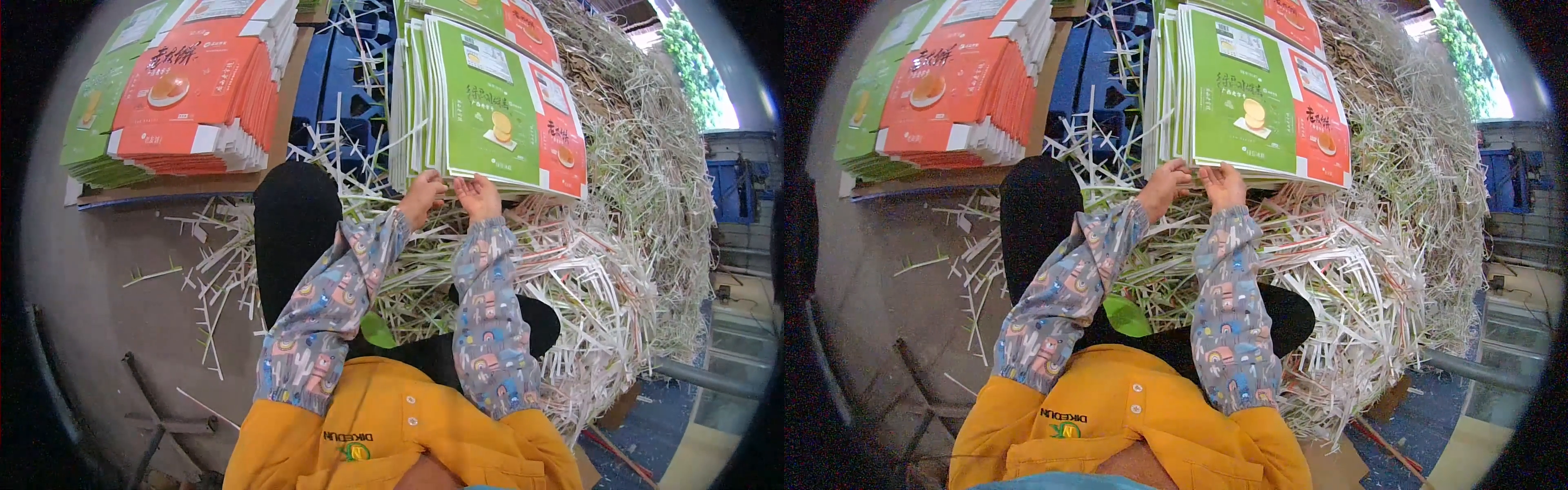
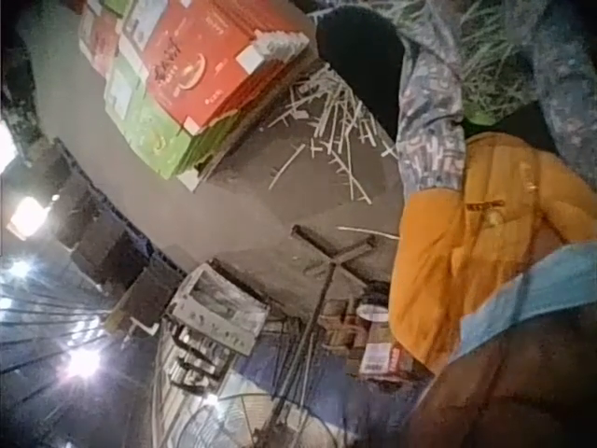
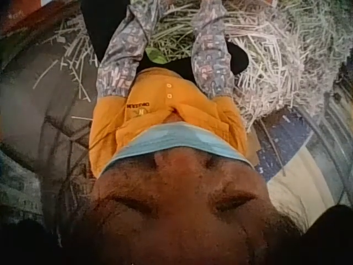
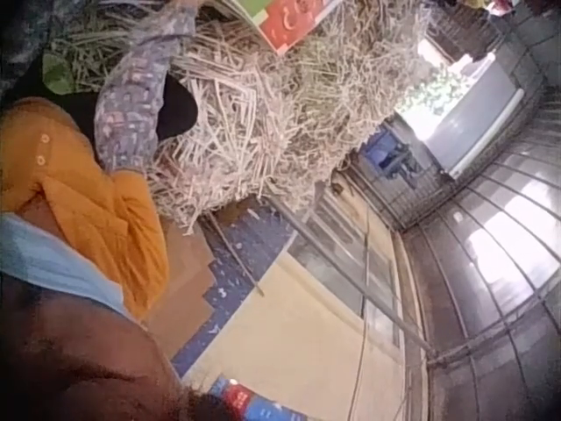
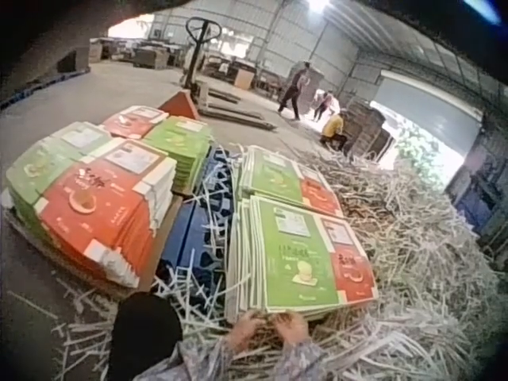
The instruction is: Organizing and sorting flat cardboard packaging boxes on pallets.
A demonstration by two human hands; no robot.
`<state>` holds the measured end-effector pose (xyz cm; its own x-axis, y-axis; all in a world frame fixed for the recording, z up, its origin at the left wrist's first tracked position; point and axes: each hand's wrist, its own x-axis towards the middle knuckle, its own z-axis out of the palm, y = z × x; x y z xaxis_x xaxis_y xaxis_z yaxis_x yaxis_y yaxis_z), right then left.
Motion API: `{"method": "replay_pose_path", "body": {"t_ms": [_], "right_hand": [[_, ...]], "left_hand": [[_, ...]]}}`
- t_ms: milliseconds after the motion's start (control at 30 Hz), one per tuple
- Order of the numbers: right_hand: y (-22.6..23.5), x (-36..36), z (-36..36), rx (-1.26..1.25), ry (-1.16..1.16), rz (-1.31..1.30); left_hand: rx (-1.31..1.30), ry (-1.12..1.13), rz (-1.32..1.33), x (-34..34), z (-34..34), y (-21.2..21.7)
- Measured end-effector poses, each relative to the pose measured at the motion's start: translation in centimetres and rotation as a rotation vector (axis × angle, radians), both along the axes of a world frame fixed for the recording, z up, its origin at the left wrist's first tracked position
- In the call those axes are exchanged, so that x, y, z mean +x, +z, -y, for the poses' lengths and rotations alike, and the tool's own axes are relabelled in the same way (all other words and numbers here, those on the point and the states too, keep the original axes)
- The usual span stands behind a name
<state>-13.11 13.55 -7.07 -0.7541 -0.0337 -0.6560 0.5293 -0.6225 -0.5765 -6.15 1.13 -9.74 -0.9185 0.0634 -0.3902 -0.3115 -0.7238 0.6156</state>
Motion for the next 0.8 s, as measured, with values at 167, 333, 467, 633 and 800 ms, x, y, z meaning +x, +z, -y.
{"method": "replay_pose_path", "body": {"t_ms": [167,333,467,633,800], "right_hand": [[0.1,0.3,0.4,0.079,-0.068,0.059],[0.2,0.4,-0.2,0.030,-0.053,0.044],[1.0,0.8,0.1,0.084,-0.154,0.119],[0.8,0.4,-0.8,0.011,-0.093,0.085],[0.4,0.3,-1.4,-0.001,-0.078,0.112]], "left_hand": [[-0.166,0.031,0.084,0.3,-0.2,0.2],[-0.162,0.078,0.081,0.4,-0.2,0.4],[-0.146,-0.014,0.047,0.5,0.3,0.7],[-0.051,0.051,0.057,0.4,0.1,1.6],[-0.062,0.065,0.055,0.4,0.0,2.0]]}}
